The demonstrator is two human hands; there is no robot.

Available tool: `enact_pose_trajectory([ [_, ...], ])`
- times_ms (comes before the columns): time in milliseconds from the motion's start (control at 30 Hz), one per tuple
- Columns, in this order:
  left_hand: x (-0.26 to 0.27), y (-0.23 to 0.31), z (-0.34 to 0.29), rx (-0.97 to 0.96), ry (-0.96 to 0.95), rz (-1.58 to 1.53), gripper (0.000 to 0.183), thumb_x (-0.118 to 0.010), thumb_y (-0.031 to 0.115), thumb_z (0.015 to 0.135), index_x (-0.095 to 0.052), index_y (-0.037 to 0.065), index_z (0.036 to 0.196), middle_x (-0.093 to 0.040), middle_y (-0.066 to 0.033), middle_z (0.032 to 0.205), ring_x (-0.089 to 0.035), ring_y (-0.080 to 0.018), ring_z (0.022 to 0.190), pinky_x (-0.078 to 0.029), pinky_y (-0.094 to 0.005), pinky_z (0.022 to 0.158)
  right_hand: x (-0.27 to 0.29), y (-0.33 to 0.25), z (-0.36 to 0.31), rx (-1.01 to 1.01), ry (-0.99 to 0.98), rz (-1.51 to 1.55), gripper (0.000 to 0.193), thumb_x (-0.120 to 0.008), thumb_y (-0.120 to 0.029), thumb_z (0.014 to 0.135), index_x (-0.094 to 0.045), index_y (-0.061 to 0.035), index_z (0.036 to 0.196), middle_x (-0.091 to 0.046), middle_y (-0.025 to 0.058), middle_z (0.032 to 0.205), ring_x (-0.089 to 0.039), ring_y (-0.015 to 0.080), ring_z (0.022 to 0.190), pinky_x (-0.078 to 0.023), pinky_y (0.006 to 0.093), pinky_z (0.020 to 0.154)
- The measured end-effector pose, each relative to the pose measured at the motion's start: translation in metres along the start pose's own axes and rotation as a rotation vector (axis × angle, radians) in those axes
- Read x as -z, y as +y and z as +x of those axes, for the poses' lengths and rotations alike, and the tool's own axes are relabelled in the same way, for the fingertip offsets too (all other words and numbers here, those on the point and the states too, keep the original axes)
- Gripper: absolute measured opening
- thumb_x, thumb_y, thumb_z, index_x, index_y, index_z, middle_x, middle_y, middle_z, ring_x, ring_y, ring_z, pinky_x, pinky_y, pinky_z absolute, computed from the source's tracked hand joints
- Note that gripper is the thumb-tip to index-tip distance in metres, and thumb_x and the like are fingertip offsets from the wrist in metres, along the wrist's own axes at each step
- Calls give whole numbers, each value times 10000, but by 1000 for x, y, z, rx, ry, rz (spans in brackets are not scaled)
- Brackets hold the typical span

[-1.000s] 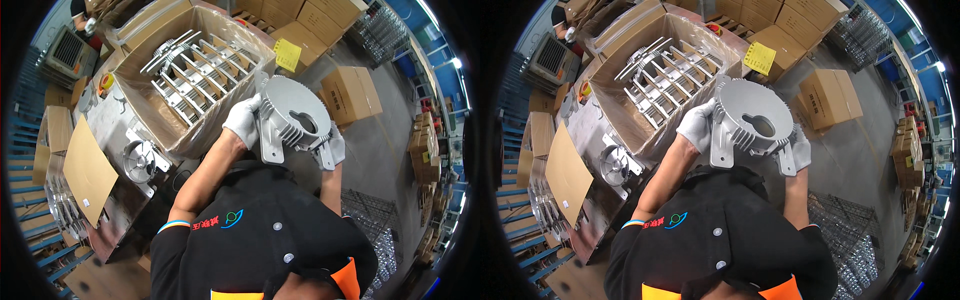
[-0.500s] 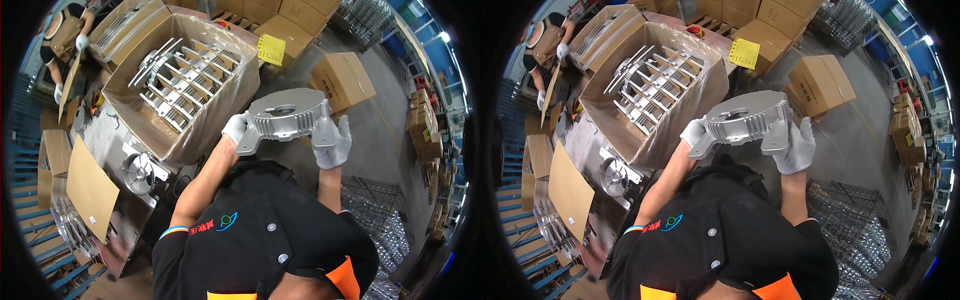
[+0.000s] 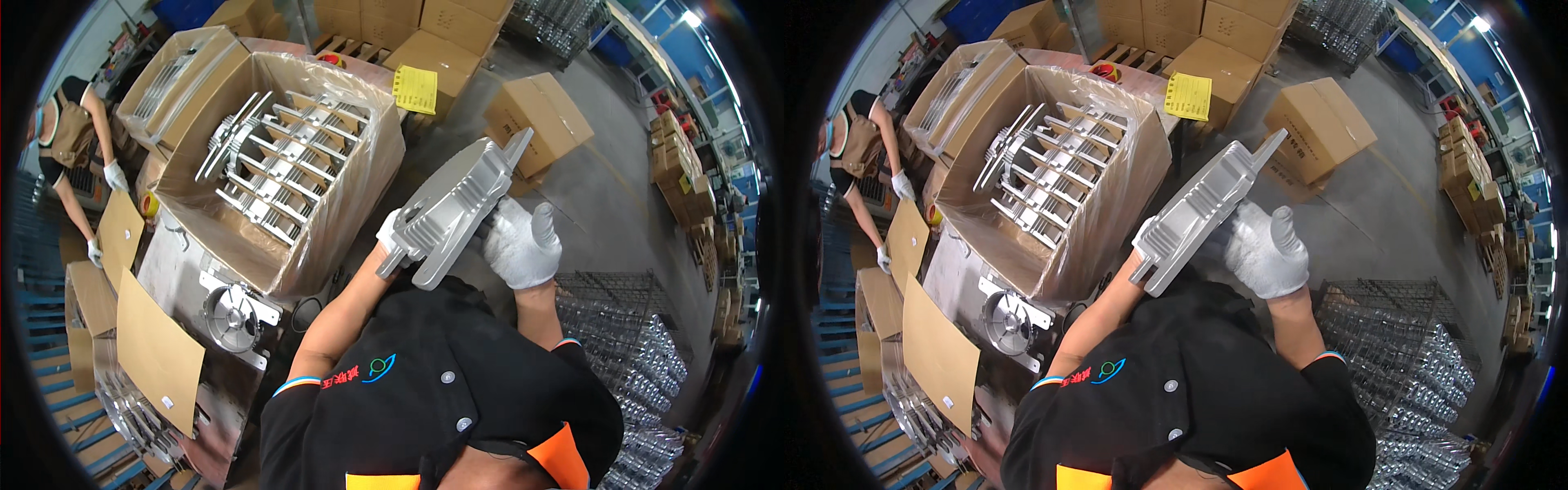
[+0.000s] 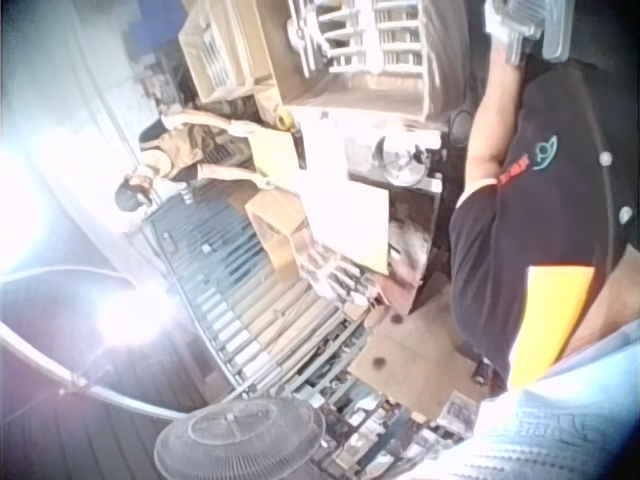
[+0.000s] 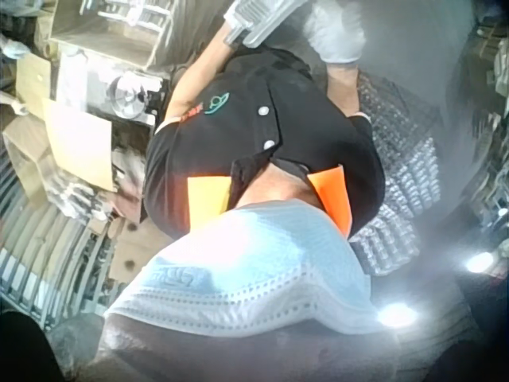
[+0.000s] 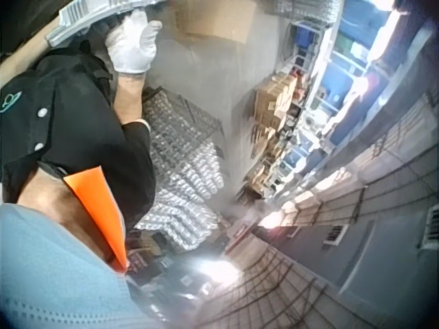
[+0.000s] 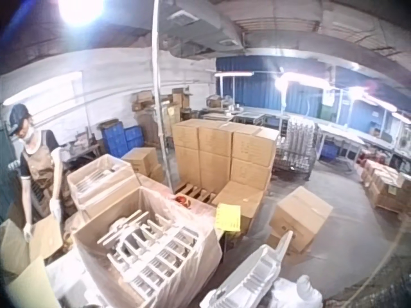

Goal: The person takes metal housings from a cardboard box, turns each piece over by hand, and places them between cardboard dividers in the box.

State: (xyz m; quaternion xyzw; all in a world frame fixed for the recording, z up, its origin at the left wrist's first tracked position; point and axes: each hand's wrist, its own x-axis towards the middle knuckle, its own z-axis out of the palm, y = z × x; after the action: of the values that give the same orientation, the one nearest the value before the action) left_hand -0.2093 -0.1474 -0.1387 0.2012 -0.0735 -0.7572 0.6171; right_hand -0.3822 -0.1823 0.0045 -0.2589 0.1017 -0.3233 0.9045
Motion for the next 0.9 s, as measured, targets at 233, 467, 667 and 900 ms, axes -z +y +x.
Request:
enact_pose_trajectory([
  [233,-19,-3,5,-7,-100,-15,307,-377,108,891,-497,-47,1127,-582,-167,1034,-604,-234,894,-515,-342,783,6,7,-8,-6,66,-164,894,-510,-545,783,-184,107,1301,-307,217,1322,-325,313,1216,-277,369,999],
  [467,-33,-6,9,-44,-184,-40,313,-371,107,892,-486,-46,1140,-576,-169,1047,-600,-236,905,-515,-351,782,6,7,-9,29,47,-290,907,-519,-558,770,-205,115,1290,-341,198,1306,-360,289,1194,-303,335,980],
  [667,7,3,33,214,-481,-533,315,-344,136,882,-513,-34,1086,-582,-159,1005,-581,-261,904,-491,-368,800,10,-5,-9,94,102,-369,834,-453,-581,799,-304,94,1267,-430,168,1248,-404,253,1158,-298,339,974],
  [900,14,20,28,-101,-173,-313,352,-441,198,861,-477,10,1156,-547,-125,1109,-526,-256,1010,-414,-389,892,16,-13,-9,218,163,-574,675,-372,-489,880,-341,67,1262,-431,138,1262,-413,235,1154,-282,336,987],
])
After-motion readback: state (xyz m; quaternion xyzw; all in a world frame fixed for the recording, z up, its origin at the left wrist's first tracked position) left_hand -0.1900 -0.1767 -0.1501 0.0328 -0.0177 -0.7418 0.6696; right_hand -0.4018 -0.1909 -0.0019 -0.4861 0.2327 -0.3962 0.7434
